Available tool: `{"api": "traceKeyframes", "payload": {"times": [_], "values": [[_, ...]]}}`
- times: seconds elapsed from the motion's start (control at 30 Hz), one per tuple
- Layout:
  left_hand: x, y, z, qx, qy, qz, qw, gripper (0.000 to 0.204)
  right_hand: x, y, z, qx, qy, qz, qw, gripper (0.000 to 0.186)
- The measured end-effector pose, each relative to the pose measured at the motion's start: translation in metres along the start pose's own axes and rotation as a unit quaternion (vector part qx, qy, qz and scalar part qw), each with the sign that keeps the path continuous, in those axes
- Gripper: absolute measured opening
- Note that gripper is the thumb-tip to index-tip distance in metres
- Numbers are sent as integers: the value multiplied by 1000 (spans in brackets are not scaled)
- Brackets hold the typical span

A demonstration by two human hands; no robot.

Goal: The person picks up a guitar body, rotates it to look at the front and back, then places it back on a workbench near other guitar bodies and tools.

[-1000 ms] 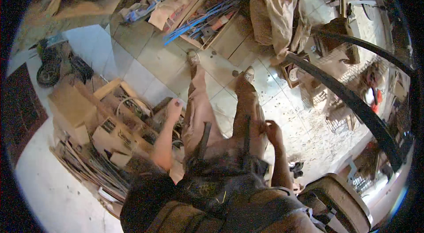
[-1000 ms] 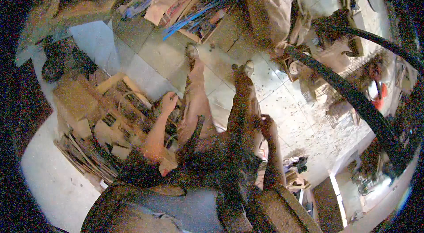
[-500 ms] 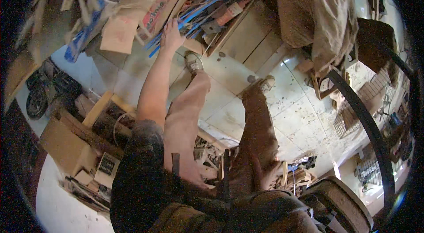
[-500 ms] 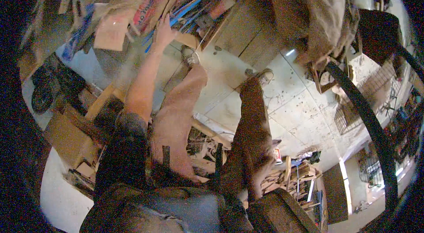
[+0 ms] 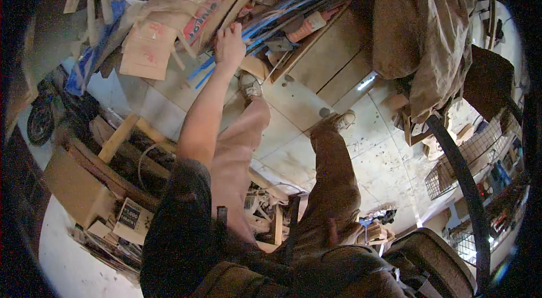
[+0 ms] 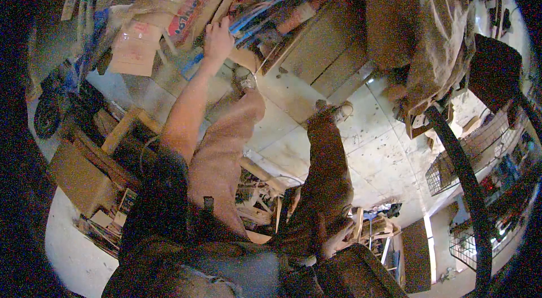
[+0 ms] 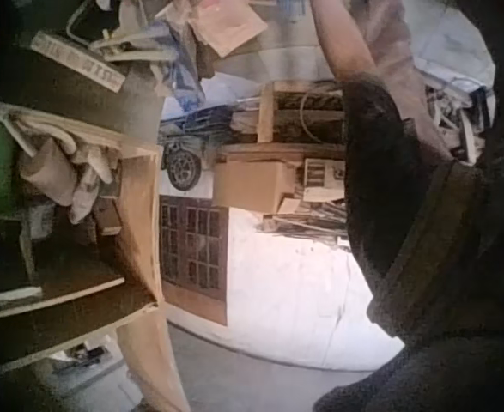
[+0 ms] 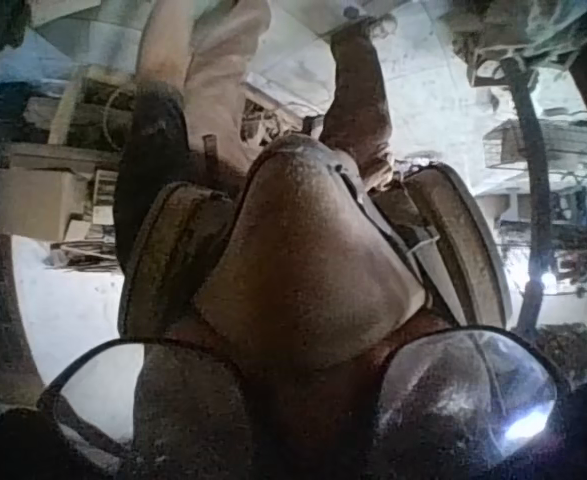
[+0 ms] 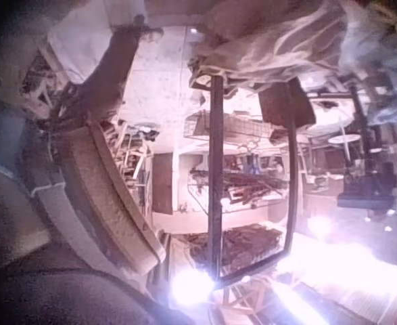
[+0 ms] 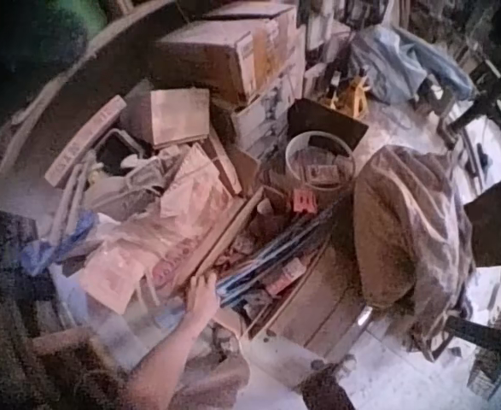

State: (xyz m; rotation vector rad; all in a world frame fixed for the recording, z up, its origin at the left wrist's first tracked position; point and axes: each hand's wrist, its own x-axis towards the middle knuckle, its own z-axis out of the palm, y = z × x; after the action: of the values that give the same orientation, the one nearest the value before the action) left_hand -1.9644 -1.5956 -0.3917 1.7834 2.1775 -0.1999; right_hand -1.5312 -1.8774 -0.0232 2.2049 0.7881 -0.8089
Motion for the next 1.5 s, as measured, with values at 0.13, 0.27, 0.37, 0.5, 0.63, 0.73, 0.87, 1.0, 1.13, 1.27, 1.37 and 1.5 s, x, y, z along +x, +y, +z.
{"api": "traceKeyframes", "payload": {"times": [0.13, 0.27, 0.37, 0.5, 0.63, 0.73, 0.87, 1.0, 1.13, 1.27, 1.37, 1.5], "values": [[-16, 13, -13, -50, 16, 35, 998, 39, 0, -9, -6, -22, 8, 5, 1000, 94], [-37, 30, -29, -86, -1, 46, 995, 37, -4, -34, -36, 18, -73, 26, 997, 106], [-36, 33, -26, -46, -9, 26, 999, 39, 4, -4, -13, 32, -31, 3, 999, 109], [-41, 31, -30, -69, -15, 27, 997, 50, 8, -5, -6, 43, -2, -14, 999, 108], [-41, 31, -32, -61, -76, 8, 995, 59, 8, 1, 1, 55, -4, -26, 998, 106], [-35, 42, -28, -73, -40, -15, 996, 52, 4, 15, 6, 82, 5, -28, 996, 104], [-68, 22, -7, -3, 51, -54, 997, 67, 14, 30, 15, 79, 35, -145, 986, 96], [-124, 49, -60, -89, -87, -43, 991, 67, 17, 6, -10, 49, 6, -71, 996, 74], [-166, 107, -105, -84, -230, -13, 969, 63, 31, 53, 3, 190, 62, -116, 973, 69], [-222, 47, -109, -26, -133, 44, 990, 63, 38, 54, -15, 253, 37, -135, 957, 63], [-243, 135, -176, -107, -146, -6, 983, 65, 61, 101, -9, 398, -18, -170, 901, 58], [-300, 198, -257, -191, -145, 5, 971, 68, 62, 142, -16, 314, 115, -269, 903, 49]]}}
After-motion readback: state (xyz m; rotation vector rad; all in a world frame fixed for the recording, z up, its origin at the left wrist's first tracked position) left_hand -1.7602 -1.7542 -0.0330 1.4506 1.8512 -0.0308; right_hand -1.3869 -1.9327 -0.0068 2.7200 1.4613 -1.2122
